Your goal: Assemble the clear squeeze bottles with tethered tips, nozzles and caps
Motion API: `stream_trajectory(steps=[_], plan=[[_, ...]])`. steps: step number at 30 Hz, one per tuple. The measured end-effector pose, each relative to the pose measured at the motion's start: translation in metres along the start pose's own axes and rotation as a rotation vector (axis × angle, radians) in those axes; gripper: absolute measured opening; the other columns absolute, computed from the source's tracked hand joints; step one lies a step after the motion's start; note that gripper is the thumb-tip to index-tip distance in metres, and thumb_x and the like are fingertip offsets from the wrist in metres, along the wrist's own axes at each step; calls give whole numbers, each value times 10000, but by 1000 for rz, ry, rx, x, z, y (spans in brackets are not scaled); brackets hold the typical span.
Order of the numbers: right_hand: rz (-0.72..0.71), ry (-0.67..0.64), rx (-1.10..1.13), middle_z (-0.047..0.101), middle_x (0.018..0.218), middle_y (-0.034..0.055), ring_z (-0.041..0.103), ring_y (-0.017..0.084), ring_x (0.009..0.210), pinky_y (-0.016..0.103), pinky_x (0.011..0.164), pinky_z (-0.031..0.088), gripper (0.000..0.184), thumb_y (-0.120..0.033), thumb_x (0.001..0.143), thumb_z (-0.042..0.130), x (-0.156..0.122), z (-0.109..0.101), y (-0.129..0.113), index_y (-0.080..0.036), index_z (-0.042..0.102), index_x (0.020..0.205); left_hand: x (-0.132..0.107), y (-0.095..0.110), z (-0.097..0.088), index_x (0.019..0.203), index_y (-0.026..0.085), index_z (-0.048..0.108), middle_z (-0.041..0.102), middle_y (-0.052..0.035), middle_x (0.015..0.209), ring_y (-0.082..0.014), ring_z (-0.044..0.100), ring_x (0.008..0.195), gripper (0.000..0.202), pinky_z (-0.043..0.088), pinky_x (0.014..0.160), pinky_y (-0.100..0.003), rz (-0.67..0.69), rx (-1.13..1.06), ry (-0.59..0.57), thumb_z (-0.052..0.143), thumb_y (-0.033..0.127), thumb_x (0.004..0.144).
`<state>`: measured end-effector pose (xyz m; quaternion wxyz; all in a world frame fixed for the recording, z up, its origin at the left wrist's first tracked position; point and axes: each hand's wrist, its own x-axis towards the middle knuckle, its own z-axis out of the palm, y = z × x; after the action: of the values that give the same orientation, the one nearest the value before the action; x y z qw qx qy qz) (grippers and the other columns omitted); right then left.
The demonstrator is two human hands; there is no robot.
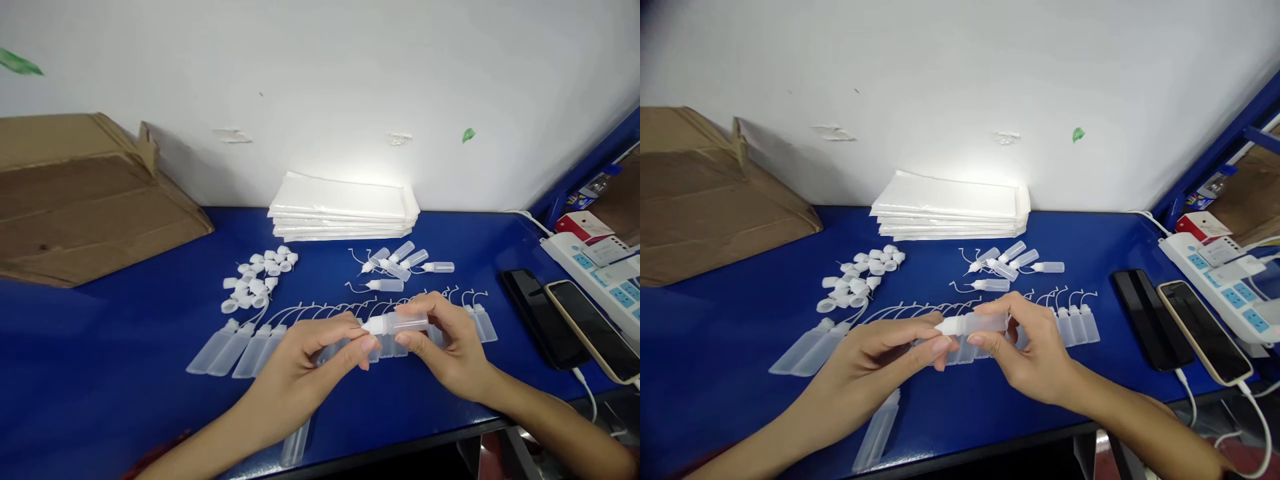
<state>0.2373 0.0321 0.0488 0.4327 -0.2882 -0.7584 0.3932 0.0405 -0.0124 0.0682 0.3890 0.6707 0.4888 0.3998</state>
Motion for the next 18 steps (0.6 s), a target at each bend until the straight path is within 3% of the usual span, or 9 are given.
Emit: stream_trajectory(steps=[4, 8, 13, 16, 18], plan=[[43, -15, 40, 649, 729, -12, 573, 110, 582, 234, 510, 485, 120, -310, 903, 649, 0, -1, -2, -210, 642, 970, -1, -2, 0, 647, 231, 669, 639, 57, 572, -100, 568, 544, 273, 495, 708, -270, 16, -32, 4, 567, 259, 899], [26, -68, 45, 657, 753, -6, 550, 104, 575, 231, 500, 471, 122, -313, 899, 646, 1, -1, -1, -208, 635, 961, -3, -9, 1, 746, 226, 671, 631, 30, 652, -120, 566, 599, 246, 432, 556, -235, 13, 6, -8, 537, 326, 925], [3, -116, 55, 641, 733, -8, 529, 103, 573, 235, 514, 456, 125, -304, 892, 648, 1, -1, -1, -196, 639, 955, -2, -8, 2, 679, 207, 637, 595, 36, 608, -99, 545, 561, 338, 405, 524, -219, 78, 35, -40, 473, 272, 967], [156, -118, 159, 632, 713, -14, 516, 99, 562, 233, 507, 433, 134, -326, 870, 663, 2, 1, -2, -200, 635, 905, -1, -8, 2, 699, 203, 626, 572, 33, 588, -106, 525, 562, 327, 427, 543, -234, 182, 93, -38, 467, 222, 984], [327, -135, 291, 579, 630, -39, 479, 88, 505, 222, 464, 393, 179, -368, 851, 672, 3, 3, 0, -198, 621, 871, -1, -12, 4, 776, 195, 625, 579, 21, 625, -118, 513, 591, 239, 443, 580, -259, 327, 219, 21, 490, 160, 970]])
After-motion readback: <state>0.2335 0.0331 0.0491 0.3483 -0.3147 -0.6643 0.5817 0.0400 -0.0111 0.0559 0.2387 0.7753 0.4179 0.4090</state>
